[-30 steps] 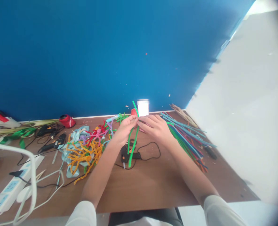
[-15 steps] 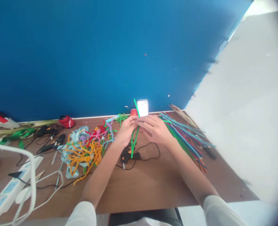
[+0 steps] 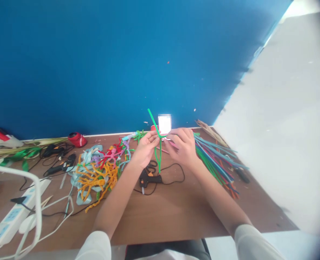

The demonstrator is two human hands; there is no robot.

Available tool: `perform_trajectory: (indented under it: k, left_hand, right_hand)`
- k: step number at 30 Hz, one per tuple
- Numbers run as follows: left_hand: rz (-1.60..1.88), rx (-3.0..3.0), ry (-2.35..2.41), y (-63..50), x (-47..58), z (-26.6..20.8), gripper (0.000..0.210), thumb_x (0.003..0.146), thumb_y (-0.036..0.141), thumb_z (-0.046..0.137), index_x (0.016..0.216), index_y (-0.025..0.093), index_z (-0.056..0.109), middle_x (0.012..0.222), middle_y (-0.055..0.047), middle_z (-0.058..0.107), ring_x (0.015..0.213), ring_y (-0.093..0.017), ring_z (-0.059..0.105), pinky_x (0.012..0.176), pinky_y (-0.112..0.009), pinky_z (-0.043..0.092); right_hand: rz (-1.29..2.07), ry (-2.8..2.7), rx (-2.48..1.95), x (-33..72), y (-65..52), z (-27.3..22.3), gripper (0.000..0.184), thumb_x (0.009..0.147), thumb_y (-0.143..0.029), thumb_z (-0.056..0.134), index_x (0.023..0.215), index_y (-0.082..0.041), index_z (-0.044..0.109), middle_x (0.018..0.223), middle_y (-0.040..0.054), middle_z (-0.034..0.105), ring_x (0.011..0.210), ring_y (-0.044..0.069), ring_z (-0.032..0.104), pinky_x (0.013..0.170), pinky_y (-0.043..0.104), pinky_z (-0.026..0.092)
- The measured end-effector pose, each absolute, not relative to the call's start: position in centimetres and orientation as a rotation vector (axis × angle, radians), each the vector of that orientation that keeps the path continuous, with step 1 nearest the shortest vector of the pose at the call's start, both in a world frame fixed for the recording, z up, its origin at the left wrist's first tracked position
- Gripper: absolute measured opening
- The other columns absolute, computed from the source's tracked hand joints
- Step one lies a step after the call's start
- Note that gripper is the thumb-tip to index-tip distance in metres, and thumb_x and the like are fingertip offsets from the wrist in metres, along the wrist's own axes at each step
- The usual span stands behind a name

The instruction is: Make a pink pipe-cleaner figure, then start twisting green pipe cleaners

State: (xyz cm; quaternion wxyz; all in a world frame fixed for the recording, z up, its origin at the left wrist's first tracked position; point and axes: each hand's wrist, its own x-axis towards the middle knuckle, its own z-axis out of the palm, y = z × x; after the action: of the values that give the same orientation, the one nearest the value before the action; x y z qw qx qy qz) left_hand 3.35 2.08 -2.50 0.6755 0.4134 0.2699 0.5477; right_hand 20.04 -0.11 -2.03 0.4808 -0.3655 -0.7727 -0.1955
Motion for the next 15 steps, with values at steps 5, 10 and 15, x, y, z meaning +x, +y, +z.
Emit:
perform_trajectory:
  k: [5, 10, 15]
  left_hand:
    - [1.236, 0.924, 0.612, 1.4, 3.4, -1.9, 0.042, 0.075, 0.014, 0.079, 0.114, 0.019, 0.061, 0.104, -0.003, 0.070, 0.097, -0.012, 0.065, 0.086, -0.021, 0.047]
    - [1.267, 0.952, 0.610, 1.1, 3.4, -1.3, 0.039, 0.074, 0.018, 0.081, 0.105, 0.021, 0.058, 0.095, 0.002, 0.065, 0.086, -0.008, 0.063, 0.076, -0.017, 0.047]
    - [1.371, 1.025, 0.640, 1.7, 3.2, -1.9, 0.036, 0.073, 0.020, 0.082, 0.093, 0.021, 0.052, 0.088, 0.003, 0.065, 0.082, -0.010, 0.063, 0.075, -0.021, 0.047]
  right_hand:
    - [-0.674, -1.770, -0.946, 19.2, -0.5, -2.5, 0.007, 0.089, -0.023, 0.068, 0.095, -0.026, 0.066, 0.100, 0.0057, 0.072, 0.097, 0.025, 0.059, 0.090, 0.045, 0.037]
    - [-0.326, -1.961, -1.060, 18.4, -0.3, -2.8, 0.012, 0.095, -0.028, 0.060, 0.102, -0.021, 0.065, 0.080, 0.0036, 0.072, 0.074, 0.020, 0.062, 0.068, 0.033, 0.040]
    - [-0.015, -1.904, -1.131, 18.4, 0.1, -3.3, 0.018, 0.099, -0.027, 0.054, 0.110, -0.019, 0.066, 0.077, 0.0022, 0.075, 0.062, 0.015, 0.065, 0.057, 0.026, 0.040]
